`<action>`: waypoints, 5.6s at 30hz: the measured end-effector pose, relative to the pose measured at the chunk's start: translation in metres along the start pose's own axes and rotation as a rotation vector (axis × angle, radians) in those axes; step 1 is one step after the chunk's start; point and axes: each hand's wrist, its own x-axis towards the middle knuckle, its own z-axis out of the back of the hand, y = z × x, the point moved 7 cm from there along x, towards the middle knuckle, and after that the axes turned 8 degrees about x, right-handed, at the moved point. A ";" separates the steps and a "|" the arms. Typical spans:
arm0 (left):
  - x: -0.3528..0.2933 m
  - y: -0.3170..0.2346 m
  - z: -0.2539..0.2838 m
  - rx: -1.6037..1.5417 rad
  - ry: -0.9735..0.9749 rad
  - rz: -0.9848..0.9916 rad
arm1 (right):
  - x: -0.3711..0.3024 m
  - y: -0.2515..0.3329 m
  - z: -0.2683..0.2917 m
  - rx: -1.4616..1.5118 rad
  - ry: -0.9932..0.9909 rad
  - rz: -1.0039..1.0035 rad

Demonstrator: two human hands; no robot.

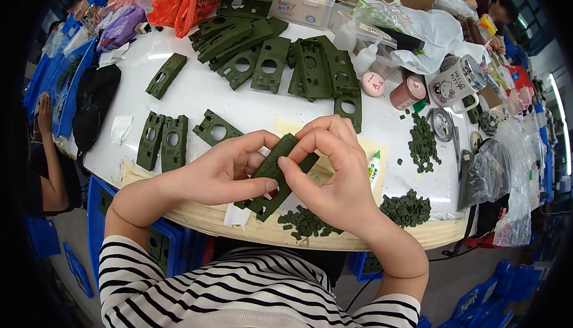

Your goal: Applying glue to plastic toy tank parts and assembling them at a factory workbench.

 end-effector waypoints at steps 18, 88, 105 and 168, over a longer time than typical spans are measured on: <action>0.004 -0.019 0.024 -0.505 0.082 -0.214 | 0.002 -0.015 0.031 0.670 -0.182 -0.336; 0.006 0.010 -0.009 -0.164 -0.056 -0.184 | -0.004 0.011 0.010 0.156 0.015 -0.086; 0.004 0.014 -0.021 -0.029 -0.027 -0.193 | -0.006 0.015 0.001 -0.080 0.009 -0.003; 0.000 0.010 -0.024 -0.218 0.119 -0.004 | 0.007 0.036 0.044 -0.143 -0.053 0.105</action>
